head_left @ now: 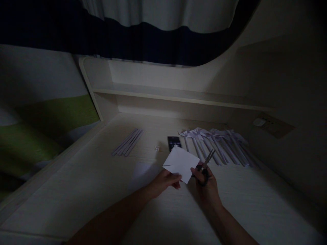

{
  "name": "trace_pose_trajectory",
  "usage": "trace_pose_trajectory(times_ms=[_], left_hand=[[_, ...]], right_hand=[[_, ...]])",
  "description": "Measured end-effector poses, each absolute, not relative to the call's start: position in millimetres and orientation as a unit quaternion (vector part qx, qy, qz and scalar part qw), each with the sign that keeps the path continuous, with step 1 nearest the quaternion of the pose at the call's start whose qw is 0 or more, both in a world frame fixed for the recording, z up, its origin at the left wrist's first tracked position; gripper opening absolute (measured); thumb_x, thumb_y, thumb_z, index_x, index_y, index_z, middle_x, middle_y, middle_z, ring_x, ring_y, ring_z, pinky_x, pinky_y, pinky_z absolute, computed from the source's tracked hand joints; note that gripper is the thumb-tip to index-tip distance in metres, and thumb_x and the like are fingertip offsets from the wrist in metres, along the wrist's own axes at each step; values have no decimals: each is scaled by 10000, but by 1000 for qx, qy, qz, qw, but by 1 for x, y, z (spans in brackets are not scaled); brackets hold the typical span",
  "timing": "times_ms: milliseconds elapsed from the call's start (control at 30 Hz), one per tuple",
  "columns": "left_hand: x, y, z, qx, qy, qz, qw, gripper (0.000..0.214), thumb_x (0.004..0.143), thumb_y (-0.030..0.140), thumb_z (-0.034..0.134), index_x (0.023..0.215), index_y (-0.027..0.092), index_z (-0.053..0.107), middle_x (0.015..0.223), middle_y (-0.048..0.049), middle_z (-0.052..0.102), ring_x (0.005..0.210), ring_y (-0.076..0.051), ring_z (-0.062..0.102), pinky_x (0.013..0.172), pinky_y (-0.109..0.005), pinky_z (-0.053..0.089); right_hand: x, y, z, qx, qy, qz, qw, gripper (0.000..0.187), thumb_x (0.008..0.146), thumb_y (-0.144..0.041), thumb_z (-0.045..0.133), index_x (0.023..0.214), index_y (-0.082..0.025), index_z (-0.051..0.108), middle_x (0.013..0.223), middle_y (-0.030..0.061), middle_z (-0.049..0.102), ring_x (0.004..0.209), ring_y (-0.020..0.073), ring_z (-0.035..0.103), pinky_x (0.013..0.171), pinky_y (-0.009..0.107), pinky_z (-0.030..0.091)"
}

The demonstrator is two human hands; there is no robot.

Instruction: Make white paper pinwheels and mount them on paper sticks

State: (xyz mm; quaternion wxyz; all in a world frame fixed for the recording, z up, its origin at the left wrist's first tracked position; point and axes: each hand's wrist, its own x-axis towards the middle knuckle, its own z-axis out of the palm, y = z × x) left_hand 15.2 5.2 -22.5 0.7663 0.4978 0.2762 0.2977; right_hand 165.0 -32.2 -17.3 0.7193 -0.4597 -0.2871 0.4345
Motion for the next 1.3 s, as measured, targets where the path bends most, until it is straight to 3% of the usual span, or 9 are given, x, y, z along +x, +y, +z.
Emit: trace_pose_trajectory(times_ms=[133,300,467,900,1300], left_hand=[[14,10,-26,476,289,352,752,300,642,361,626,789,102,588,654,-45,605,478,-104,521,501,-253,419],[6,18,-25,432,355,457,692,274,659,366,607,690,93,621,590,-49,623,477,-112,539,492,-234,412],[2,21,-20,409,408,495,649,297,649,364,615,599,73,643,526,-60,617,477,-120,543,520,-239,431],[4,19,-19,397,419,486,656,203,617,302,643,616,99,641,578,-57,649,501,-133,567,524,-239,445],[3,20,-19,397,399,491,664,224,625,306,640,681,89,641,615,-76,658,523,-141,579,524,-245,451]], right_hand=[[160,-34,-15,-498,-335,433,672,317,616,-249,685,876,-214,509,753,-17,556,690,140,527,664,283,410],[156,-38,-8,-529,-459,473,534,332,652,-352,646,896,-159,531,651,7,571,602,146,529,635,302,408],[155,-39,-14,-526,-499,538,429,439,612,-399,655,953,-137,564,655,16,601,474,113,487,497,281,414],[156,-41,-13,-515,-494,559,422,503,579,-509,628,918,-139,597,605,7,580,402,76,410,398,239,338],[156,-41,-17,-531,-505,543,411,450,605,-456,632,925,-141,608,583,5,580,398,72,396,395,231,334]])
